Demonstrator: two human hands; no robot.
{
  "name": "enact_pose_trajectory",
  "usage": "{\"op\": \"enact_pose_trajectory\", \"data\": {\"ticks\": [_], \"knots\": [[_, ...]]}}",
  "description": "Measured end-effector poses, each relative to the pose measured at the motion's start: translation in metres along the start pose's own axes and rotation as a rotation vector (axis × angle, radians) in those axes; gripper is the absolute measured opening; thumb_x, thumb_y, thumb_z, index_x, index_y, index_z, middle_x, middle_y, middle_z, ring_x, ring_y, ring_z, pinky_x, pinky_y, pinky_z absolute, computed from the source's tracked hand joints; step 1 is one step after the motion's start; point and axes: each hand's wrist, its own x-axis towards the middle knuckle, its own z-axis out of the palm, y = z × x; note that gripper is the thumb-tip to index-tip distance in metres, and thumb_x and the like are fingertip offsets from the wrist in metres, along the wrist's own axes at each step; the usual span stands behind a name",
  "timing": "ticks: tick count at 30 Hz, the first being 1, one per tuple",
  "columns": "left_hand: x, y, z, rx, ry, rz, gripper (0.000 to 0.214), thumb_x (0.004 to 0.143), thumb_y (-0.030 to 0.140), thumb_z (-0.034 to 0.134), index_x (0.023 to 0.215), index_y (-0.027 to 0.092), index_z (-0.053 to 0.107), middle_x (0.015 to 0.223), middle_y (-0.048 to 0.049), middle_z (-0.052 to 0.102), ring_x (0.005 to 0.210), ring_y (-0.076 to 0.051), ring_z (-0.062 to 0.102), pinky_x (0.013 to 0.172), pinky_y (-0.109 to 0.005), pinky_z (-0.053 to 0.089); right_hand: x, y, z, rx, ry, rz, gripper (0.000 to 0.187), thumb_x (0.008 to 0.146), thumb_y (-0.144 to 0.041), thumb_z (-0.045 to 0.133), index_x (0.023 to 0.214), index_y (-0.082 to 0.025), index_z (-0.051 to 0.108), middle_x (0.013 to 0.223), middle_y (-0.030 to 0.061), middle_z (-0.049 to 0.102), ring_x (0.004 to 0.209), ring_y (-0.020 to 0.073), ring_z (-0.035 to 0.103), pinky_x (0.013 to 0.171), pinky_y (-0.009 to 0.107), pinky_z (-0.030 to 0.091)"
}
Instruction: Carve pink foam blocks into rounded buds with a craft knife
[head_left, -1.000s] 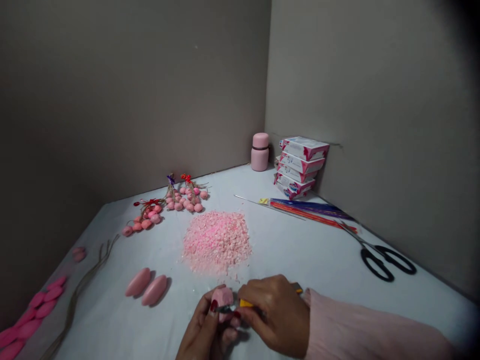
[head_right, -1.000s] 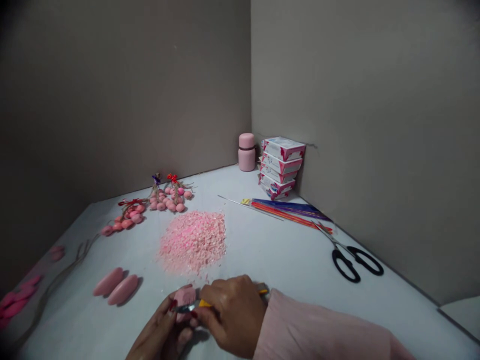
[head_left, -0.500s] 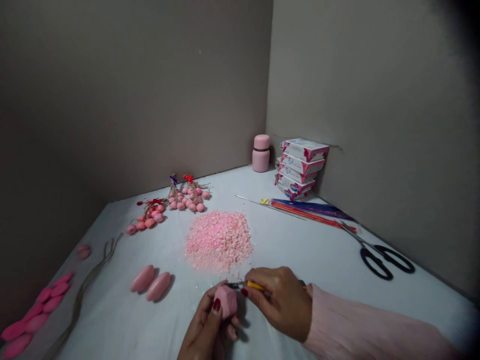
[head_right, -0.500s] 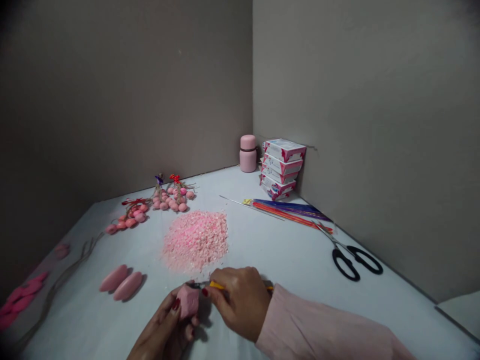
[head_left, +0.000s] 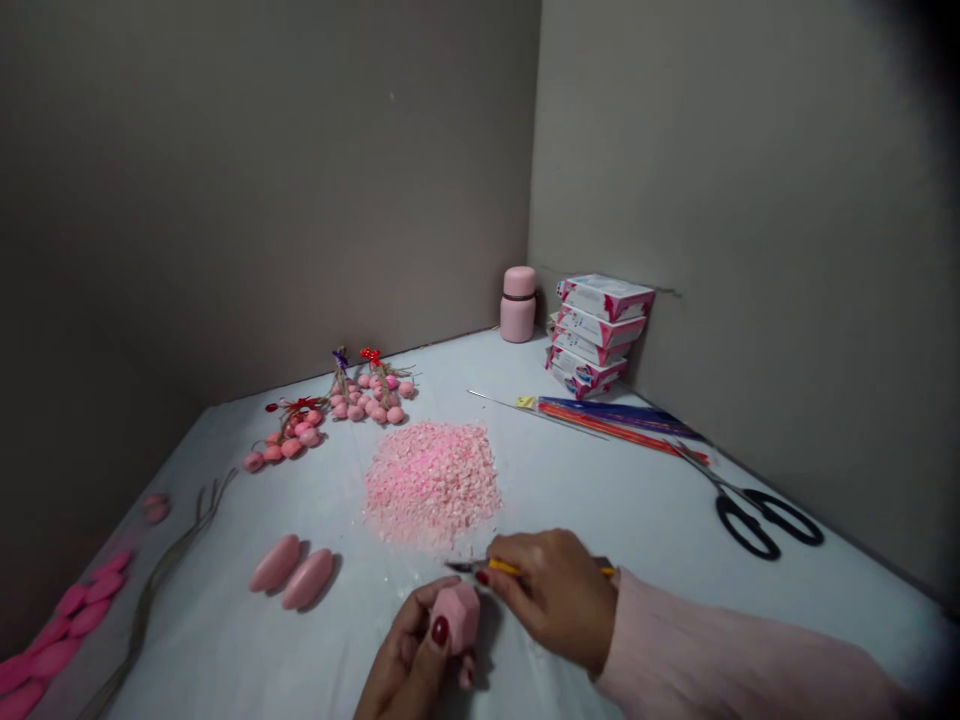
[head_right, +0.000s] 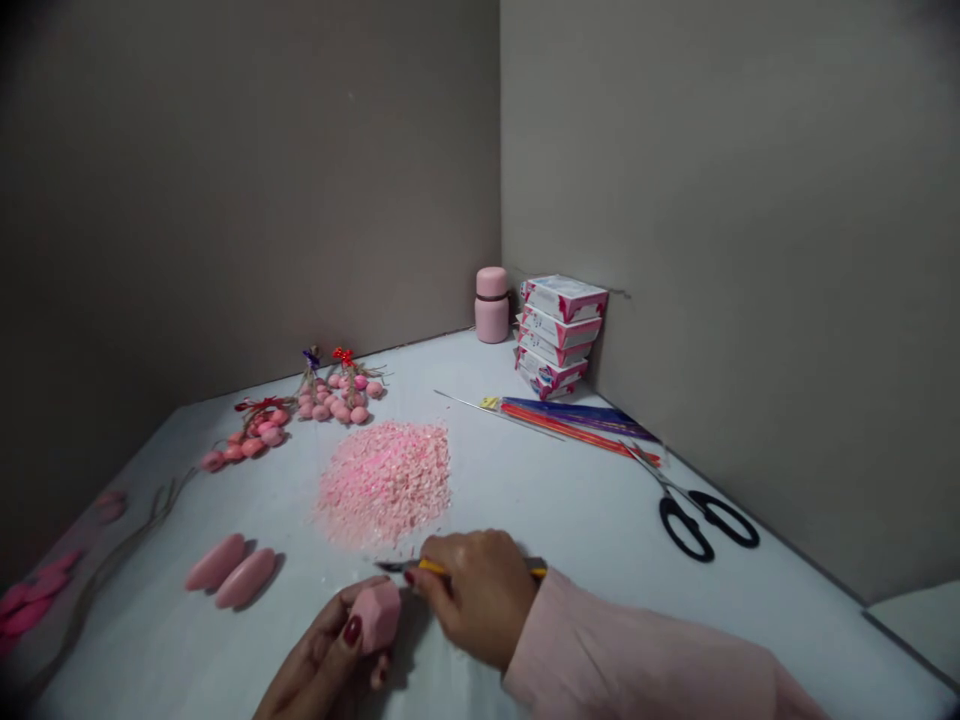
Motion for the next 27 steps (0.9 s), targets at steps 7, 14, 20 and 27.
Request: {"op": "enact_pose_trajectory", "data": {"ticks": [7, 14, 20, 27], "knots": [[-0.004, 0.009, 0.006, -0.065, 0.125, -0.066, 0.032, 0.064, 0.034, 0.077, 0.092, 0.021, 0.068, 0.076, -0.0024, 0.067, 0.069, -0.014, 0.063, 0.062, -0.025, 0.047, -0.005, -0.005, -0.001, 0.098, 0.028, -0.094, 0.024, 0.089, -0.031, 0.041, 0.069, -0.021, 0.048, 0.062, -0.002, 0.054, 0.056, 0.0121, 0.05, 0.054, 0.024, 0.027], [0.001, 0.003, 0.004, -0.032, 0.069, -0.012, 0.033, 0.059, 0.035, 0.08, 0.088, 0.02, 0.073, 0.063, -0.0023, 0.067, 0.057, -0.009, 0.057, 0.05, -0.017, 0.042, -0.009, -0.01, 0.002, 0.094, -0.018, -0.163, 0.02, 0.088, -0.031, 0.041, 0.074, -0.021, 0.05, 0.067, -0.0005, 0.058, 0.061, 0.0141, 0.054, 0.056, 0.025, 0.03], [0.002, 0.002, 0.001, 0.02, 0.059, -0.023, 0.033, 0.06, 0.039, 0.078, 0.088, 0.021, 0.074, 0.062, -0.0011, 0.066, 0.055, -0.008, 0.054, 0.053, -0.018, 0.042, -0.007, -0.008, 0.001, 0.056, -0.015, -0.143, 0.02, 0.087, -0.032, 0.042, 0.072, -0.021, 0.049, 0.065, -0.0009, 0.057, 0.06, 0.0143, 0.054, 0.055, 0.025, 0.029], [-0.001, 0.006, 0.003, 0.046, 0.07, -0.022, 0.035, 0.064, 0.04, 0.075, 0.092, 0.019, 0.072, 0.067, -0.0013, 0.064, 0.059, -0.009, 0.051, 0.057, -0.021, 0.04, -0.007, -0.009, 0.002, 0.055, 0.012, -0.096, 0.021, 0.086, -0.031, 0.042, 0.069, -0.021, 0.047, 0.062, -0.0016, 0.055, 0.057, 0.0137, 0.052, 0.054, 0.025, 0.028]]}}
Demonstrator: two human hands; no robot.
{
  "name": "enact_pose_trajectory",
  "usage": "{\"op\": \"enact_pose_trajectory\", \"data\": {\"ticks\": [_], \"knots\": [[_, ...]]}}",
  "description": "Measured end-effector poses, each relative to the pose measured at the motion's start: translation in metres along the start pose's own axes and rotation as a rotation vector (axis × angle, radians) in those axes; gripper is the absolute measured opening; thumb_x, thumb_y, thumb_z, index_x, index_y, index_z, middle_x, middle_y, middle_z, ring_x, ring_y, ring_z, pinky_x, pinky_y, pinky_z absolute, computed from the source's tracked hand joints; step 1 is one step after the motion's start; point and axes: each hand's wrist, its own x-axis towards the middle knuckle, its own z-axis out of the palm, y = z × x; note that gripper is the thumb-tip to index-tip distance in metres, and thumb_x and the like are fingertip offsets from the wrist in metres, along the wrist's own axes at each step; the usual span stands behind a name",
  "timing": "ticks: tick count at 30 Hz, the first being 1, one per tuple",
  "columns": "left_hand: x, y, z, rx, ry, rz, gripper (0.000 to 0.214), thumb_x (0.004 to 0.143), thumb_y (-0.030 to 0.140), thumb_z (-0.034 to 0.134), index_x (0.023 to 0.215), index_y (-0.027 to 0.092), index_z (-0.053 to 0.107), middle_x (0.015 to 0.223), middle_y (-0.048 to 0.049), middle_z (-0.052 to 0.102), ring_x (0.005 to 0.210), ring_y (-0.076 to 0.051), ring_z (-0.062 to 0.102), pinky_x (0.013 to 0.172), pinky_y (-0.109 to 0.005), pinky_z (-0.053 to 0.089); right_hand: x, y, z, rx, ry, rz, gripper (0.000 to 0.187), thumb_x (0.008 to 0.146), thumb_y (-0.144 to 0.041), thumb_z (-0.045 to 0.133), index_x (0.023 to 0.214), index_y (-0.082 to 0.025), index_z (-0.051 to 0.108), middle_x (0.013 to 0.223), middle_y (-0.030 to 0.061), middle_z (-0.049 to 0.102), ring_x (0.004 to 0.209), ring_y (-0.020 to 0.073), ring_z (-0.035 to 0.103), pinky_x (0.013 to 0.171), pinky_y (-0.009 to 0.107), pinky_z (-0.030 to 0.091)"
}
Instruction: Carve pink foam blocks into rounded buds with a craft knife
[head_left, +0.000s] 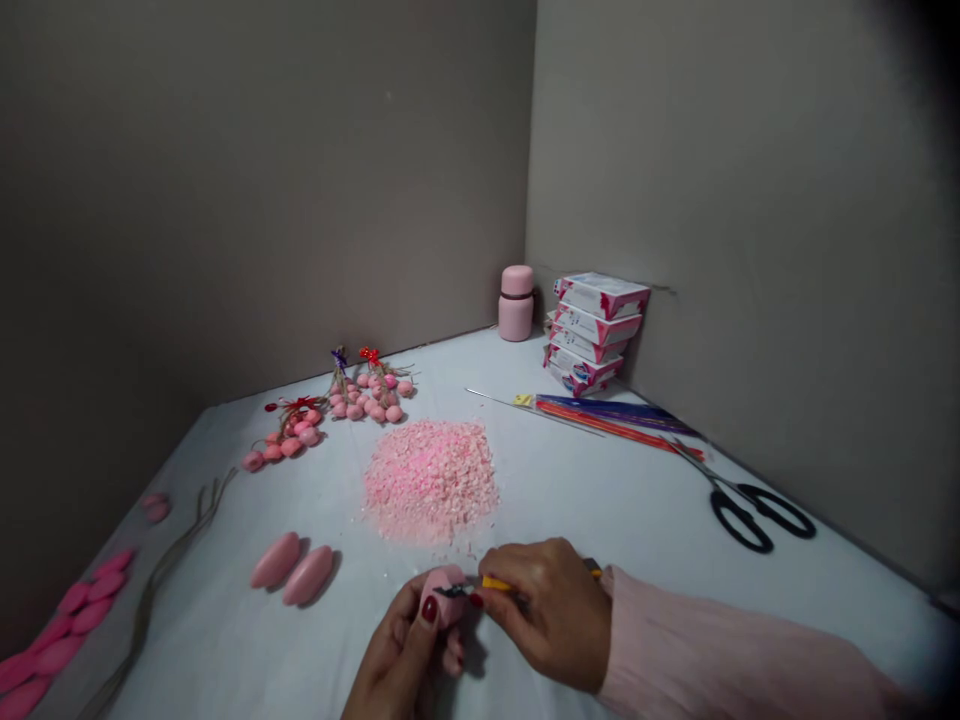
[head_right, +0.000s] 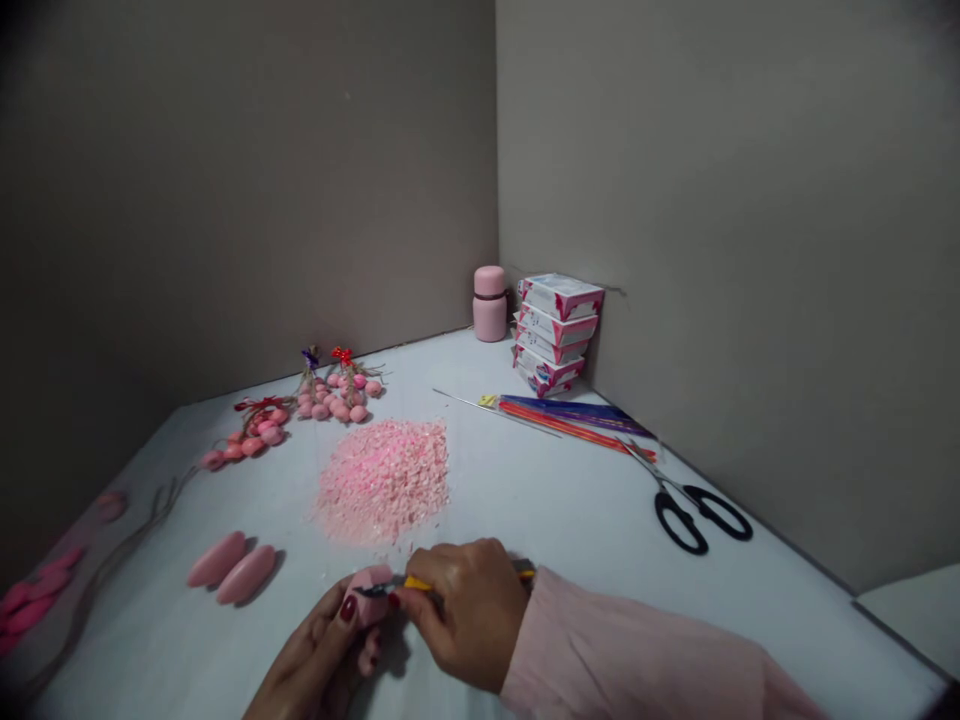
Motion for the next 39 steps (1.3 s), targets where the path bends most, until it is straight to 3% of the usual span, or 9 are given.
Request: {"op": "enact_pose_trajectory", "data": {"ticks": [19, 26, 29, 32, 34, 39], "knots": [[-0.001, 0.001, -0.003, 0.023, -0.053, 0.008, 0.022, 0.074, 0.036, 0.067, 0.092, 0.024, 0.071, 0.058, 0.0017, 0.06, 0.057, -0.008, 0.048, 0.06, -0.018, 0.039, 0.001, -0.004, -0.004, -0.077, -0.033, 0.061, 0.024, 0.086, -0.03, 0.044, 0.064, -0.02, 0.045, 0.054, -0.0034, 0.051, 0.049, 0.0109, 0.047, 0.049, 0.024, 0.023], [-0.005, 0.001, -0.001, 0.043, -0.07, -0.002, 0.024, 0.072, 0.036, 0.069, 0.09, 0.02, 0.071, 0.065, 0.0011, 0.062, 0.058, -0.007, 0.049, 0.06, -0.018, 0.039, 0.005, 0.005, -0.007, -0.168, -0.048, 0.131, 0.026, 0.088, -0.032, 0.044, 0.065, -0.02, 0.049, 0.054, -0.0024, 0.053, 0.05, 0.0121, 0.05, 0.049, 0.025, 0.022], [-0.008, 0.002, 0.002, 0.028, -0.024, -0.047, 0.028, 0.066, 0.037, 0.075, 0.089, 0.021, 0.071, 0.07, 0.001, 0.065, 0.058, -0.008, 0.054, 0.06, -0.02, 0.042, 0.007, 0.011, -0.009, -0.201, -0.025, 0.167, 0.031, 0.091, -0.036, 0.04, 0.066, -0.021, 0.05, 0.054, -0.0023, 0.053, 0.051, 0.0125, 0.049, 0.05, 0.025, 0.023], [-0.009, 0.005, 0.004, -0.012, 0.03, -0.092, 0.031, 0.063, 0.036, 0.077, 0.09, 0.023, 0.07, 0.083, -0.0002, 0.069, 0.069, -0.011, 0.062, 0.07, -0.024, 0.046, 0.005, 0.011, -0.009, -0.139, 0.0, 0.132, 0.032, 0.092, -0.036, 0.038, 0.067, -0.021, 0.048, 0.056, -0.0028, 0.053, 0.051, 0.012, 0.049, 0.051, 0.025, 0.024], [-0.008, 0.006, 0.004, -0.028, -0.005, -0.105, 0.03, 0.065, 0.034, 0.076, 0.093, 0.024, 0.069, 0.087, -0.0009, 0.069, 0.074, -0.012, 0.064, 0.074, -0.024, 0.046, 0.003, 0.008, -0.008, -0.073, 0.0, 0.087, 0.029, 0.091, -0.034, 0.038, 0.068, -0.021, 0.048, 0.058, -0.0027, 0.053, 0.053, 0.0119, 0.05, 0.052, 0.024, 0.027], [-0.003, 0.006, 0.002, -0.072, -0.051, -0.05, 0.03, 0.067, 0.032, 0.075, 0.093, 0.021, 0.069, 0.079, -0.0022, 0.069, 0.069, -0.009, 0.06, 0.065, -0.02, 0.045, -0.002, 0.0, -0.004, 0.016, -0.041, -0.016, 0.021, 0.088, -0.03, 0.041, 0.071, -0.02, 0.048, 0.063, -0.0013, 0.055, 0.059, 0.0131, 0.053, 0.055, 0.024, 0.03]]}}
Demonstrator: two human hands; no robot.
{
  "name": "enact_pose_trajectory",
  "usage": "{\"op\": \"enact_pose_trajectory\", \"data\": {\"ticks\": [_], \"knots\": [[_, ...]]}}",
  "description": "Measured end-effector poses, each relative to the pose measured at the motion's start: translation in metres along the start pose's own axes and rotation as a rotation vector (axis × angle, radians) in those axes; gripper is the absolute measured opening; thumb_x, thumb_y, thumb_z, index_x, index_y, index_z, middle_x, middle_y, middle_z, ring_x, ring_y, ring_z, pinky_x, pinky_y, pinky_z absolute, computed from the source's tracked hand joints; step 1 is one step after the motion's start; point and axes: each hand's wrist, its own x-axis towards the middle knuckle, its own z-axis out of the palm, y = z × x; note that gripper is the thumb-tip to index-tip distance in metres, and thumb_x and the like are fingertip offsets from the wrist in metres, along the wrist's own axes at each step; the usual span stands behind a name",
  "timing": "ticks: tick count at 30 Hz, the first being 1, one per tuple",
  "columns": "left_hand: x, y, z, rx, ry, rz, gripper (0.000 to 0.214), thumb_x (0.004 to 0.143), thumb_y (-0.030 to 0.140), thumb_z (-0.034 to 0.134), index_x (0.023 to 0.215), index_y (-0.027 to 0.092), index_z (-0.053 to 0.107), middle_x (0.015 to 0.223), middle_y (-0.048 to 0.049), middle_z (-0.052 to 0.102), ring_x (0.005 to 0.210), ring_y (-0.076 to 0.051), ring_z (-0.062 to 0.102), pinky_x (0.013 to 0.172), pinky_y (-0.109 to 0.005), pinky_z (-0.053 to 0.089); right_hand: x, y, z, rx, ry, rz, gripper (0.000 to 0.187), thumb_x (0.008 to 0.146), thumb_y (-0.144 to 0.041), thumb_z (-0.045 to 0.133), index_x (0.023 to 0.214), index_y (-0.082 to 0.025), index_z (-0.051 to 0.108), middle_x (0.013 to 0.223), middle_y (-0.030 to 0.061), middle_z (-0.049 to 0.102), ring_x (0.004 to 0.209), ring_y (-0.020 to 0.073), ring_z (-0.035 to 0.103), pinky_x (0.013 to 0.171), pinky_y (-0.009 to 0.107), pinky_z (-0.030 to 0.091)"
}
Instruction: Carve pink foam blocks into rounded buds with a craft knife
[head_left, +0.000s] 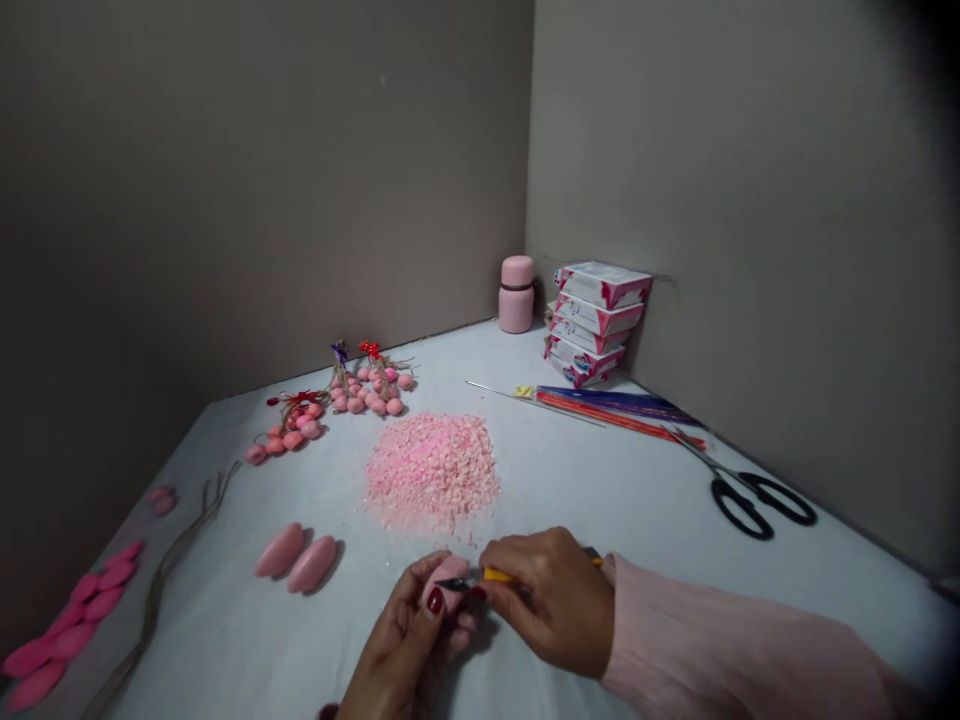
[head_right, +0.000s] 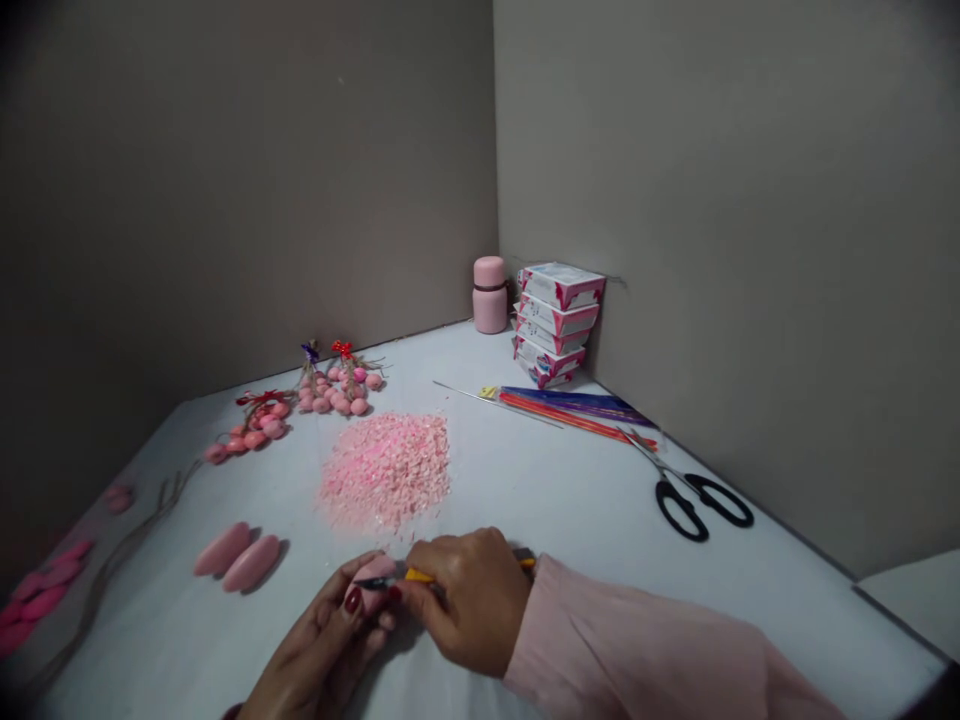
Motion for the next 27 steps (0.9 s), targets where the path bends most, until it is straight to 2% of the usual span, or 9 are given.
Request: {"op": "enact_pose_trajectory", "data": {"ticks": [4, 9, 14, 20, 23, 27], "knots": [[0.0025, -0.0013, -0.0019, 0.036, -0.009, 0.011, 0.032, 0.065, 0.036, 0.076, 0.09, 0.018, 0.071, 0.073, -0.0024, 0.066, 0.064, -0.009, 0.055, 0.06, -0.02, 0.044, 0.0011, 0.0008, 0.0002, 0.016, 0.005, -0.013, 0.021, 0.088, -0.032, 0.042, 0.071, -0.021, 0.049, 0.063, -0.0013, 0.056, 0.058, 0.0135, 0.053, 0.055, 0.025, 0.03], [0.0035, -0.0022, -0.0009, 0.074, 0.009, 0.015, 0.025, 0.069, 0.031, 0.073, 0.09, 0.019, 0.071, 0.072, -0.0016, 0.063, 0.064, -0.009, 0.052, 0.06, -0.02, 0.042, 0.001, 0.0009, -0.0003, 0.025, -0.005, -0.015, 0.021, 0.087, -0.033, 0.043, 0.07, -0.021, 0.049, 0.063, -0.0013, 0.056, 0.058, 0.0134, 0.053, 0.054, 0.025, 0.03], [0.0035, -0.0029, -0.0015, 0.151, -0.013, 0.06, 0.026, 0.072, 0.037, 0.07, 0.091, 0.021, 0.07, 0.072, -0.0012, 0.064, 0.061, -0.009, 0.049, 0.059, -0.02, 0.04, 0.0015, 0.0005, -0.0015, 0.003, -0.02, -0.013, 0.023, 0.087, -0.033, 0.042, 0.07, -0.021, 0.05, 0.063, -0.001, 0.057, 0.057, 0.0133, 0.053, 0.054, 0.024, 0.03], [-0.0021, -0.0045, 0.0006, 0.25, -0.104, 0.108, 0.034, 0.068, 0.045, 0.07, 0.089, 0.019, 0.068, 0.069, -0.0011, 0.062, 0.06, -0.009, 0.05, 0.059, -0.021, 0.039, 0.0073, 0.0077, -0.0048, -0.119, 0.001, 0.132, 0.029, 0.089, -0.034, 0.043, 0.064, -0.021, 0.05, 0.055, -0.0022, 0.054, 0.05, 0.0123, 0.049, 0.05, 0.025, 0.024], [-0.0044, -0.0031, 0.0029, 0.196, -0.047, 0.099, 0.031, 0.069, 0.041, 0.071, 0.091, 0.019, 0.068, 0.077, -0.0015, 0.064, 0.066, -0.011, 0.055, 0.063, -0.023, 0.041, 0.0076, 0.0085, -0.006, -0.08, 0.041, 0.136, 0.03, 0.09, -0.034, 0.042, 0.064, -0.021, 0.048, 0.053, -0.0035, 0.05, 0.049, 0.0113, 0.045, 0.05, 0.024, 0.024], [-0.0039, -0.0003, 0.0023, 0.113, 0.012, 0.044, 0.028, 0.069, 0.036, 0.073, 0.093, 0.024, 0.066, 0.086, -0.0013, 0.067, 0.079, -0.014, 0.062, 0.07, -0.024, 0.042, 0.0036, 0.0038, -0.0048, 0.038, 0.059, 0.063, 0.023, 0.088, -0.029, 0.043, 0.068, -0.02, 0.049, 0.058, -0.0036, 0.05, 0.051, 0.0107, 0.046, 0.052, 0.023, 0.026]]}}
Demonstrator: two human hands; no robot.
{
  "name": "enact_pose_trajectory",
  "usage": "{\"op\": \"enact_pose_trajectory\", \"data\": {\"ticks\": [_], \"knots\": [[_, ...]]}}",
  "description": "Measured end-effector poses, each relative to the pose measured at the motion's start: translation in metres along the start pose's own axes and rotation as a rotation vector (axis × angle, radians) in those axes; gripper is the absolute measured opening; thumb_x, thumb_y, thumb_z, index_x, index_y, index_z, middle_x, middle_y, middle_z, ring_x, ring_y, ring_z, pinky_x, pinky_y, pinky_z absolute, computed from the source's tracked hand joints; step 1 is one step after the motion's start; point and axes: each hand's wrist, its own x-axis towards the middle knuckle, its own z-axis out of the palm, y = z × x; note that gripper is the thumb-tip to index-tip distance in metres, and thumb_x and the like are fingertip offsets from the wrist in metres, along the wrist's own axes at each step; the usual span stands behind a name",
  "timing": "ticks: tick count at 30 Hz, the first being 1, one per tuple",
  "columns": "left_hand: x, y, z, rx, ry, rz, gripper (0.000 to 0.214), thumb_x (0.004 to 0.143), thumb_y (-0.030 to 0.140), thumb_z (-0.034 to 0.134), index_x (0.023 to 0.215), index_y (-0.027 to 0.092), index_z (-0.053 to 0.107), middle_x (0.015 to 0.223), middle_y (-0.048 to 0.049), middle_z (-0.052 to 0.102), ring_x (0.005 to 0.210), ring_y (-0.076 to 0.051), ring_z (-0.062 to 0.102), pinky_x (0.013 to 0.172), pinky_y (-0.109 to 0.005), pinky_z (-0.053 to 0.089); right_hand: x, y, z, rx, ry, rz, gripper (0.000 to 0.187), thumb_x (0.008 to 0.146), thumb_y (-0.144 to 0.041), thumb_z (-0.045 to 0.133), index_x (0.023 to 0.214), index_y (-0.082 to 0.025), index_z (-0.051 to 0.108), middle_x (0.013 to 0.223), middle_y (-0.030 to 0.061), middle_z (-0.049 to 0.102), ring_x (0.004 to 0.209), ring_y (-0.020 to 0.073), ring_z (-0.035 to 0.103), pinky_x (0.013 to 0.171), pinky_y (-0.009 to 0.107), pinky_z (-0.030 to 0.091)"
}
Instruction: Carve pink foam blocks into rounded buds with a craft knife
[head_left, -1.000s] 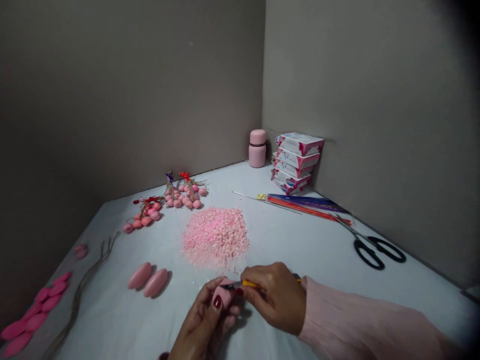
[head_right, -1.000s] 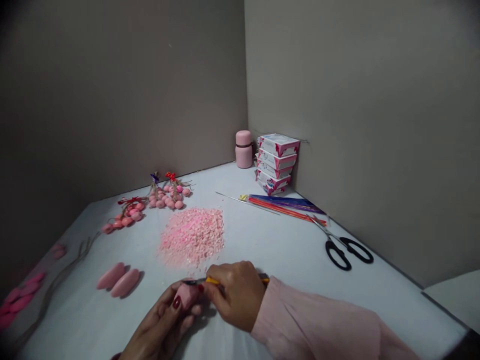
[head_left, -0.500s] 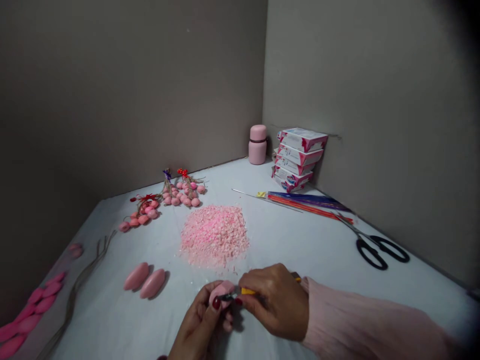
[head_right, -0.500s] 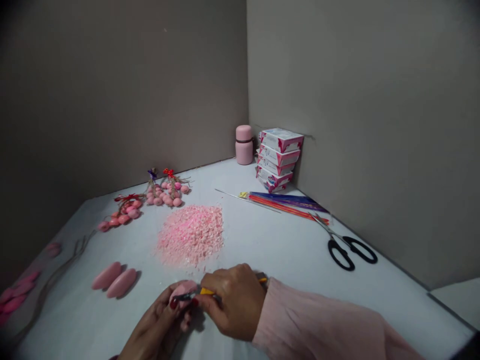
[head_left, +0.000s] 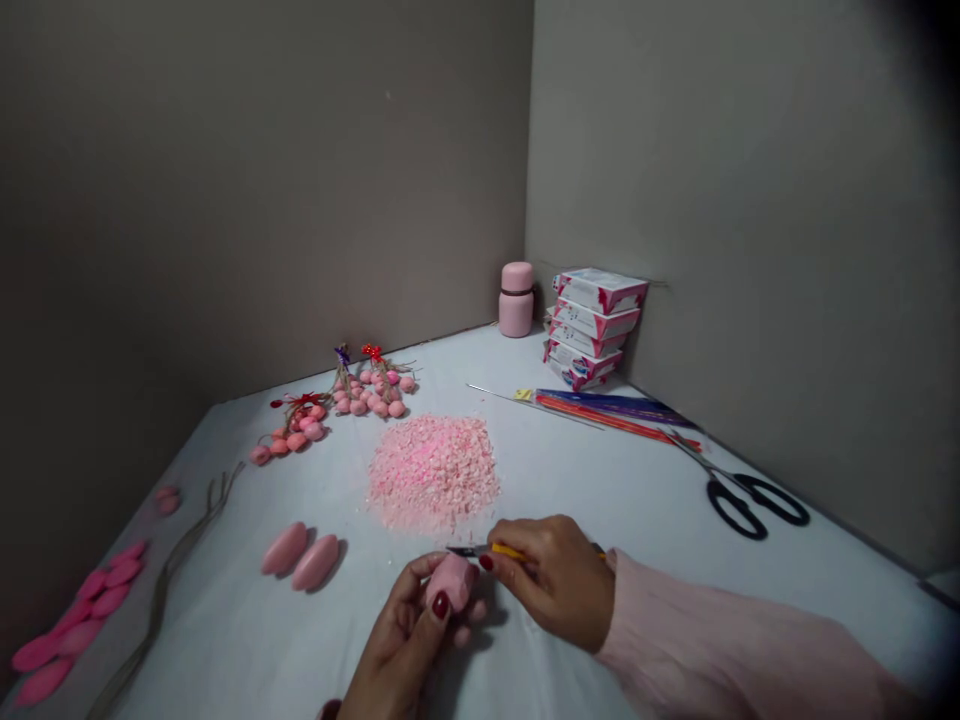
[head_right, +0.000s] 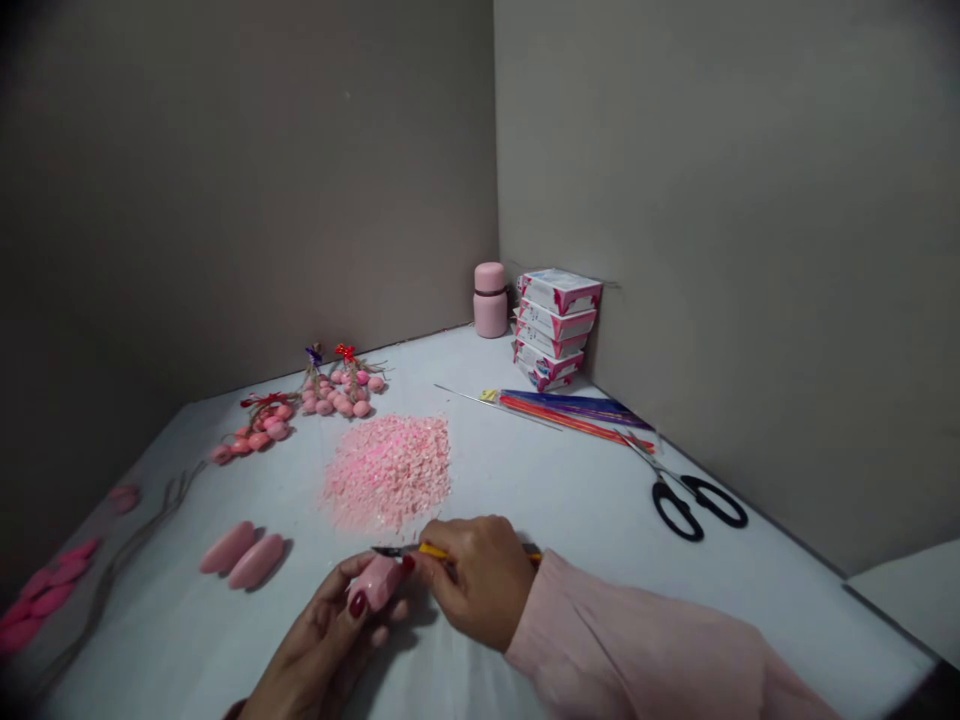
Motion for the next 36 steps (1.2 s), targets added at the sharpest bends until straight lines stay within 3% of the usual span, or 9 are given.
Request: {"op": "enact_pose_trajectory", "data": {"ticks": [4, 15, 21, 28, 33, 36], "knots": [[0.003, 0.0, -0.003, -0.036, -0.005, 0.024, 0.028, 0.068, 0.034, 0.074, 0.093, 0.023, 0.067, 0.079, 0.0006, 0.066, 0.074, -0.01, 0.058, 0.07, -0.021, 0.042, -0.004, -0.003, 0.003, 0.052, -0.04, -0.083, 0.02, 0.087, -0.028, 0.043, 0.07, -0.02, 0.048, 0.062, -0.0029, 0.052, 0.056, 0.0114, 0.049, 0.054, 0.023, 0.028], [0.009, -0.003, -0.008, 0.053, -0.033, 0.037, 0.031, 0.069, 0.04, 0.071, 0.093, 0.02, 0.067, 0.075, -0.0003, 0.06, 0.07, -0.01, 0.05, 0.067, -0.022, 0.039, 0.0, 0.0, 0.005, 0.029, -0.066, -0.076, 0.019, 0.084, -0.031, 0.046, 0.069, -0.021, 0.048, 0.06, -0.0032, 0.054, 0.054, 0.0115, 0.049, 0.052, 0.024, 0.027], [0.003, -0.003, -0.005, 0.122, -0.117, 0.073, 0.033, 0.068, 0.045, 0.07, 0.088, 0.02, 0.065, 0.071, 0.0011, 0.057, 0.068, -0.01, 0.047, 0.066, -0.023, 0.035, 0.003, 0.005, 0.001, -0.116, -0.015, 0.085, 0.029, 0.089, -0.035, 0.042, 0.065, -0.021, 0.05, 0.056, -0.0021, 0.054, 0.051, 0.0119, 0.048, 0.051, 0.025, 0.023], [-0.001, 0.004, 0.0, -0.011, 0.002, -0.001, 0.035, 0.065, 0.04, 0.075, 0.092, 0.02, 0.065, 0.085, -0.0018, 0.066, 0.081, -0.014, 0.06, 0.076, -0.026, 0.043, 0.001, 0.004, 0.003, -0.039, 0.043, 0.036, 0.027, 0.09, -0.033, 0.041, 0.067, -0.021, 0.049, 0.057, -0.0033, 0.052, 0.051, 0.0111, 0.048, 0.052, 0.023, 0.025], [-0.001, 0.004, -0.002, -0.126, 0.066, -0.026, 0.041, 0.063, 0.034, 0.078, 0.1, 0.023, 0.062, 0.082, -0.0005, 0.065, 0.066, -0.01, 0.06, 0.067, -0.025, 0.048, 0.001, 0.002, 0.003, 0.021, 0.035, -0.002, 0.022, 0.088, -0.03, 0.045, 0.068, -0.021, 0.049, 0.058, -0.0041, 0.051, 0.051, 0.0106, 0.047, 0.052, 0.023, 0.025], [0.001, 0.004, -0.005, -0.183, 0.046, -0.038, 0.033, 0.067, 0.033, 0.075, 0.095, 0.024, 0.061, 0.072, 0.002, 0.063, 0.058, -0.009, 0.057, 0.056, -0.021, 0.046, 0.0, 0.001, 0.003, 0.037, 0.02, -0.014, 0.024, 0.088, -0.031, 0.044, 0.067, -0.021, 0.047, 0.058, -0.0041, 0.05, 0.051, 0.0106, 0.046, 0.051, 0.023, 0.025]]}}
